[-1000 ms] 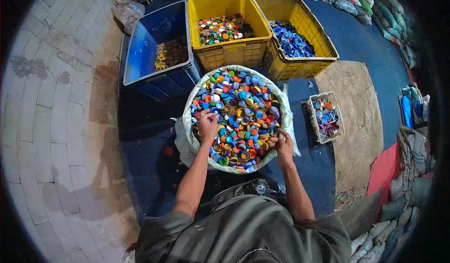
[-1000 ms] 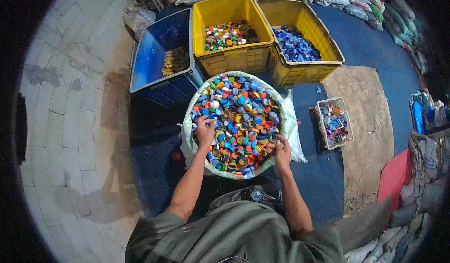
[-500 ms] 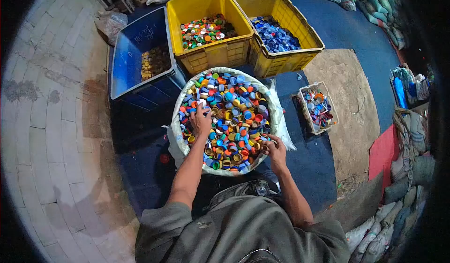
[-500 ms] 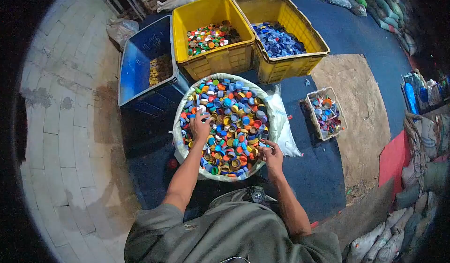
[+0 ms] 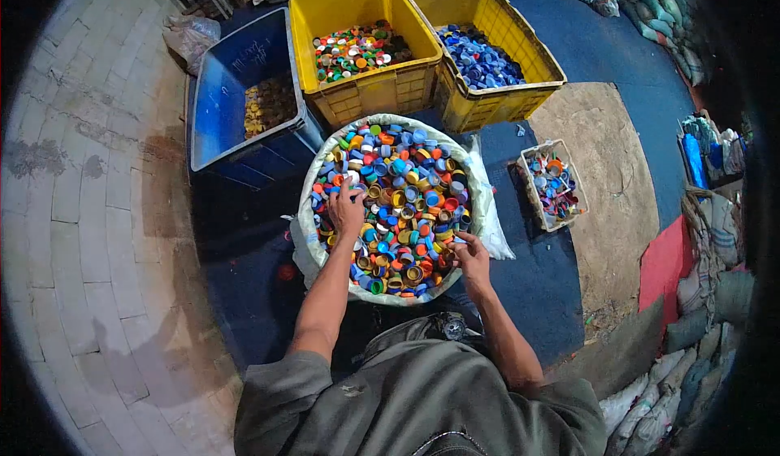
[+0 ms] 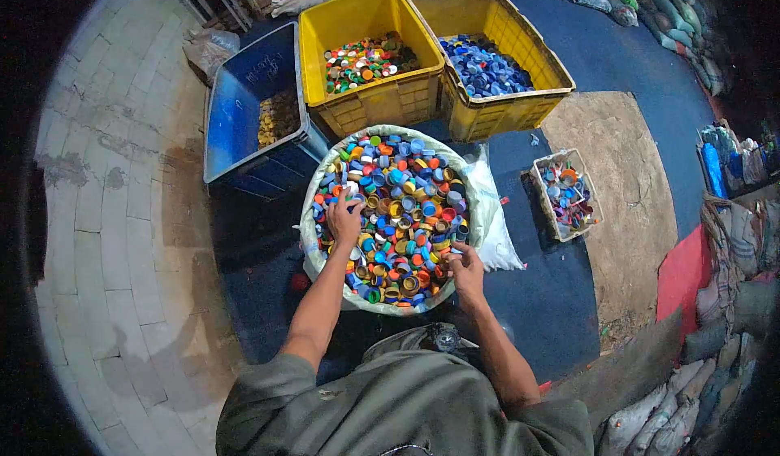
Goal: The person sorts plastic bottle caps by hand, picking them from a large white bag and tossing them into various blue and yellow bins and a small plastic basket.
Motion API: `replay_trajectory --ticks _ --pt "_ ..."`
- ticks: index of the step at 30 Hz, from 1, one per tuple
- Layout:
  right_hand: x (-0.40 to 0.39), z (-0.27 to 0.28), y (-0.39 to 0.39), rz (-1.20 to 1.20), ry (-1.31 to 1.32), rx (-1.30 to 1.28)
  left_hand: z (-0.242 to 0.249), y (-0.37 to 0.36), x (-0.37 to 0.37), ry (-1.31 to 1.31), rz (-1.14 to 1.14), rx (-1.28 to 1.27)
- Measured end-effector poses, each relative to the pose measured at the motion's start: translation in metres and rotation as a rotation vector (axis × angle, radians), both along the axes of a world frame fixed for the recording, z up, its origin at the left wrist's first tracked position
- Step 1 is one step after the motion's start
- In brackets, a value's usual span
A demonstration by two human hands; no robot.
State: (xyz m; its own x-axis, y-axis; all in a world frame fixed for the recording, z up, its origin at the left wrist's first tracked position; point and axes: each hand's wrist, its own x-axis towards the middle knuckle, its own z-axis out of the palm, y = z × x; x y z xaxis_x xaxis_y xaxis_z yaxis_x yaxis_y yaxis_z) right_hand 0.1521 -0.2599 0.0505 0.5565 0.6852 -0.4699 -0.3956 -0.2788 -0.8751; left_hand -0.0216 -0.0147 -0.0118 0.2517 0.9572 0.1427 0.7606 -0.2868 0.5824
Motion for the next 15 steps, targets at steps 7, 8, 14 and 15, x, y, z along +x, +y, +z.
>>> replay_trajectory --ticks 7,8,14,15 --pt "-0.001 -0.007 0.028 0.137 -0.529 -0.041 0.024 -0.009 0.003 -0.734 0.145 -0.383" --pt "0.001 -0.004 0.037 0.171 -0.648 -0.066 0.030 -0.013 0.003 -0.907 0.189 -0.490" --pt "0.040 -0.027 0.096 0.076 -1.168 0.044 0.060 -0.044 -0.019 -1.748 0.038 -1.063" --pt "0.050 -0.027 0.106 0.069 -1.165 0.040 0.065 -0.049 -0.021 -1.776 0.038 -1.080"
